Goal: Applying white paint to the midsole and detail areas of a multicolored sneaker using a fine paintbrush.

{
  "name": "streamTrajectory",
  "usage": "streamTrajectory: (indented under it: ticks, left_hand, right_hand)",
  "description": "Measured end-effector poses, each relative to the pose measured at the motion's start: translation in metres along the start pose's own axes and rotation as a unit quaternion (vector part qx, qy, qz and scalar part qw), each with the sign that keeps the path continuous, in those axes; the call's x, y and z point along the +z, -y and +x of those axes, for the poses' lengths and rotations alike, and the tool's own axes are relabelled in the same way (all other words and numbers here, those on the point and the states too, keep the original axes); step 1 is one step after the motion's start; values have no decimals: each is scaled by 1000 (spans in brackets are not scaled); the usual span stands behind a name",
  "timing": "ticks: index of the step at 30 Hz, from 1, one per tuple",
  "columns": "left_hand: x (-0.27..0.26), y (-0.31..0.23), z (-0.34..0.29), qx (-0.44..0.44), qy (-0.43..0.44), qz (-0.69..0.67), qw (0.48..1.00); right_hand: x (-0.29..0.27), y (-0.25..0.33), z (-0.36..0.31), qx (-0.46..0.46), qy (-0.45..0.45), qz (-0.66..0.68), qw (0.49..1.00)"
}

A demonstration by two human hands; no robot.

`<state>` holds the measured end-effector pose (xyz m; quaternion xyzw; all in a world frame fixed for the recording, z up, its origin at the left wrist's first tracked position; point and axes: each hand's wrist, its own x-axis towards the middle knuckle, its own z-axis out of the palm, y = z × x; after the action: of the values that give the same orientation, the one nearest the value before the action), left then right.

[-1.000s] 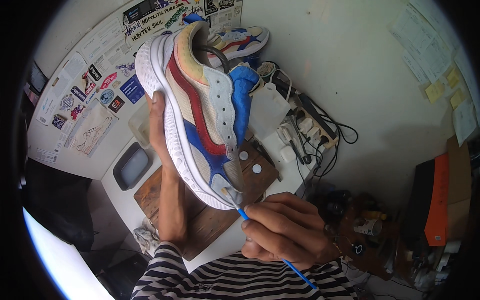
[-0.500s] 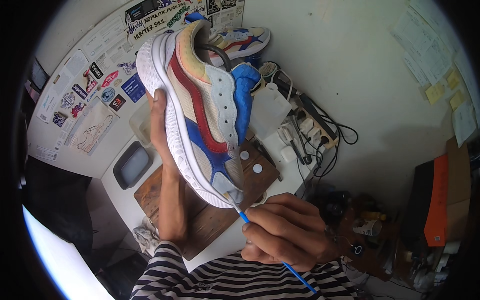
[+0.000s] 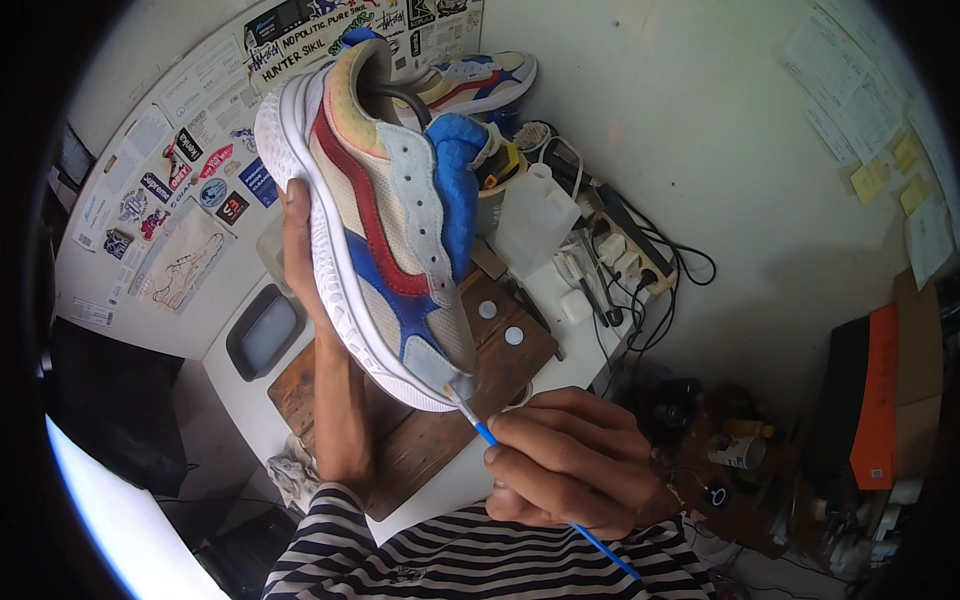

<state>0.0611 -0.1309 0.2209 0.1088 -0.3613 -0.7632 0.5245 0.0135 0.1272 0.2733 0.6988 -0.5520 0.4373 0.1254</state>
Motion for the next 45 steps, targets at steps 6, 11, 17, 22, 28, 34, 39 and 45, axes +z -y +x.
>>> streamTrajectory:
  ticks: [6,11,17,22,28,34,39,45]
  left_hand:
    - [-8,-13,10,4,-10,-40,999]
    - [-24,-34,18,15,-23,-73,997]
    - [-43,-45,32,91,-71,-24,993]
    - [-41,-53,31,141,-114,2,983]
    - [-70,-71,39,167,-120,3,979]
    - [-79,-72,44,180,-115,26,976]
    - [-70,-70,43,181,-121,43,975]
    - [-74,-66,42,163,-70,8,984]
  right_hand:
    - [3,-23,-17,75,-140,63,985]
    - [37,-68,-32,214,-112,39,970]
    - [99,-100,-41,284,-50,73,955]
    - [132,-116,-37,261,-28,108,959]
    - [176,-136,-43,259,14,106,960]
    - [184,-138,-42,271,39,89,958]
    - [181,-138,-42,277,51,92,955]
    - [152,-112,-24,212,-73,97,970]
